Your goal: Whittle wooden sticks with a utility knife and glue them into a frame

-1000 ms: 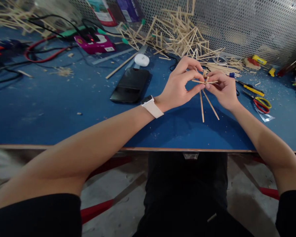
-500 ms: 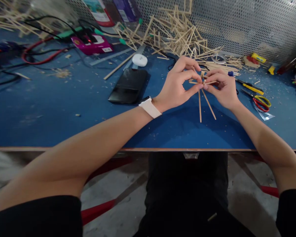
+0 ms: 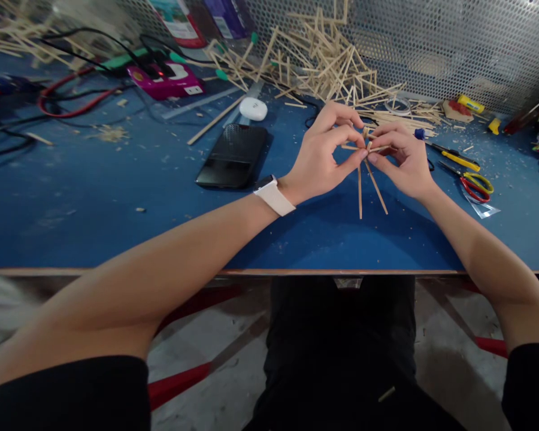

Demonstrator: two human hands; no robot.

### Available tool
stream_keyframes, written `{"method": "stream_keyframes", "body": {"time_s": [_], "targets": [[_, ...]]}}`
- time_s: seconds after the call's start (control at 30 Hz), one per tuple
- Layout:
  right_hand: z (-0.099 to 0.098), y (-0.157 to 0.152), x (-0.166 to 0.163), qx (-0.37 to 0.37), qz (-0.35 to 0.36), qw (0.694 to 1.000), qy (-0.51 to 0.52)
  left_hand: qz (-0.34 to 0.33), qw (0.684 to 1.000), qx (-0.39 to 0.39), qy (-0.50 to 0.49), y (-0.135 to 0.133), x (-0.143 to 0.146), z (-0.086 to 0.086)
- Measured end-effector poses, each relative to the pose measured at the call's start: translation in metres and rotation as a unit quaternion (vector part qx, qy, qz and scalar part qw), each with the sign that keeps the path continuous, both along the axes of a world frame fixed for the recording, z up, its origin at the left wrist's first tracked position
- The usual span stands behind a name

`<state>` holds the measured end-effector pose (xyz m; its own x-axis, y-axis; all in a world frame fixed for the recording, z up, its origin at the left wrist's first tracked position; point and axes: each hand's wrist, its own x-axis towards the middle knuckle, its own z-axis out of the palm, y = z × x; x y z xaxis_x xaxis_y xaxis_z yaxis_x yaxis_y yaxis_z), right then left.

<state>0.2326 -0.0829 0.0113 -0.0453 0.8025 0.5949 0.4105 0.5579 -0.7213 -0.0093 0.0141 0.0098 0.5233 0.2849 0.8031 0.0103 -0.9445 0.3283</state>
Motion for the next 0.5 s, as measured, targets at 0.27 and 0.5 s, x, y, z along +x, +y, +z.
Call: {"method": "stream_keyframes", "body": {"time_s": [0.27,0.5], "targets": [[0.0034,-0.0051,-0.004,0.004,-0.009,1.0,-0.008,-0.004,1.0,-0.004,0.002,-0.0005,-0.0015,0.0006],[0.0052,-0.0079,-0.0079,0.01,-0.006,1.0,-0.006,0.022,0.999,0.026,-0.012,-0.0048,-0.0003,0.0002]]}}
